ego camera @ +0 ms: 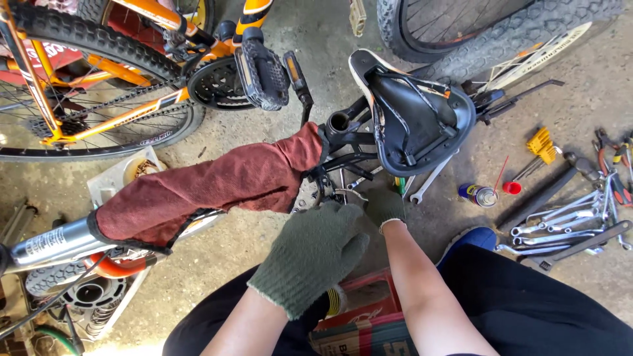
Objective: The person cleans the underside of a bicycle seat using a toothbrush and then uses a screwdriver to adjust the seat rails. The person is wearing gloves and is positioned in a workshop environment.
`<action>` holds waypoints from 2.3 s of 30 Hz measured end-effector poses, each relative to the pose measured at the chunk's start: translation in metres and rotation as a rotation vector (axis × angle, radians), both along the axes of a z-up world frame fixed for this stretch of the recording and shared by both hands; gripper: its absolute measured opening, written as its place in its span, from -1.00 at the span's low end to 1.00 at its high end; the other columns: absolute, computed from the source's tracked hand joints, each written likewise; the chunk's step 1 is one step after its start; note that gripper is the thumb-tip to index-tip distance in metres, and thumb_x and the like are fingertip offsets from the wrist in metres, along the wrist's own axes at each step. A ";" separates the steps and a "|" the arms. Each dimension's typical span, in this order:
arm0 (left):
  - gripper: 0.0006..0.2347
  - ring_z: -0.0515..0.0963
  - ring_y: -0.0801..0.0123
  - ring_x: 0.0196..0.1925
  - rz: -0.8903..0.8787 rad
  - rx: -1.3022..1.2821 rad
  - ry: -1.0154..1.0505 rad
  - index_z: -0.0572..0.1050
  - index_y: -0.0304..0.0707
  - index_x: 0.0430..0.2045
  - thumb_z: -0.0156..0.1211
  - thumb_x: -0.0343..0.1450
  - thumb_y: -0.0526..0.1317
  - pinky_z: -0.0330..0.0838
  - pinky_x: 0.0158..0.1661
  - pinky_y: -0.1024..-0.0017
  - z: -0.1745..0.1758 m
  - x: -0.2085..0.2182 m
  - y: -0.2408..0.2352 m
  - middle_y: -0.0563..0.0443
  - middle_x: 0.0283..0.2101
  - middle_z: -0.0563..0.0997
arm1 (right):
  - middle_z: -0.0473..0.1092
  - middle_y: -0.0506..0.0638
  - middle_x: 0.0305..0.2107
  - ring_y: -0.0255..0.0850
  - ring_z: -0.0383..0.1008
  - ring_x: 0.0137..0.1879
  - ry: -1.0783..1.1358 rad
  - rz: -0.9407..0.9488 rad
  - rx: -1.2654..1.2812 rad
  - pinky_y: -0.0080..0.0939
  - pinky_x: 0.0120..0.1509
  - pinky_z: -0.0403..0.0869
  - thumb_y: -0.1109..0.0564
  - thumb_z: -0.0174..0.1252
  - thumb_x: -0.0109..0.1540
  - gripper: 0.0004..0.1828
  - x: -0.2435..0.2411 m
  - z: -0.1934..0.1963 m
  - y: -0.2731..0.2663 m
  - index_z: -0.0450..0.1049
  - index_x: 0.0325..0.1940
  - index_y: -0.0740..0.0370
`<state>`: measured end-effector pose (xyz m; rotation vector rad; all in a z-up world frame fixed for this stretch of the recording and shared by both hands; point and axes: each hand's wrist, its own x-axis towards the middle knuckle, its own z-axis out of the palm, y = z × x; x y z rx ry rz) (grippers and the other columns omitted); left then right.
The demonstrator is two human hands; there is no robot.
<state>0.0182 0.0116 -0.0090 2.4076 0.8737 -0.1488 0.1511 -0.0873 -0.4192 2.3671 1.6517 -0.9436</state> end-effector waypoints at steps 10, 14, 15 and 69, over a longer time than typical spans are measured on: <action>-0.70 0.64 -0.10 -0.36 -0.010 0.024 0.013 0.49 -0.19 -0.10 0.17 0.38 -0.05 0.50 -0.37 0.05 -0.012 -0.006 -0.013 -0.21 -0.29 0.64 | 0.56 0.11 -0.07 0.17 0.59 -0.02 0.052 -0.129 -0.104 0.17 0.03 0.56 0.04 0.09 0.20 -0.59 0.003 -0.005 0.001 0.57 0.13 -0.16; -0.75 0.63 -0.08 -0.42 -0.003 0.093 -0.008 0.49 -0.22 -0.23 0.21 0.36 -0.06 0.47 -0.40 0.07 -0.016 -0.007 -0.010 -0.18 -0.35 0.64 | 0.59 0.09 -0.12 0.12 0.62 -0.07 0.023 -0.069 -0.047 0.10 0.04 0.56 0.11 0.05 0.26 -0.67 -0.004 0.006 0.007 0.61 0.05 0.04; -0.75 0.62 -0.07 -0.42 -0.021 0.103 0.005 0.48 -0.23 -0.25 0.20 0.37 -0.06 0.46 -0.39 0.08 -0.017 -0.007 -0.008 -0.19 -0.36 0.63 | 0.58 0.11 -0.13 0.12 0.62 -0.09 0.004 -0.089 -0.060 0.08 0.04 0.57 0.11 0.06 0.27 -0.68 -0.005 0.009 0.008 0.62 0.05 0.06; -0.72 0.71 0.28 -0.02 0.439 -0.488 -0.240 0.59 0.07 -0.02 0.16 0.44 0.02 0.53 0.09 0.30 0.060 -0.053 -0.010 0.00 -0.13 0.73 | 0.52 0.21 -0.37 0.23 0.56 -0.10 0.207 0.064 0.518 0.20 -0.09 0.57 -0.25 0.20 0.10 -0.56 0.049 0.395 -0.086 0.48 -0.07 0.01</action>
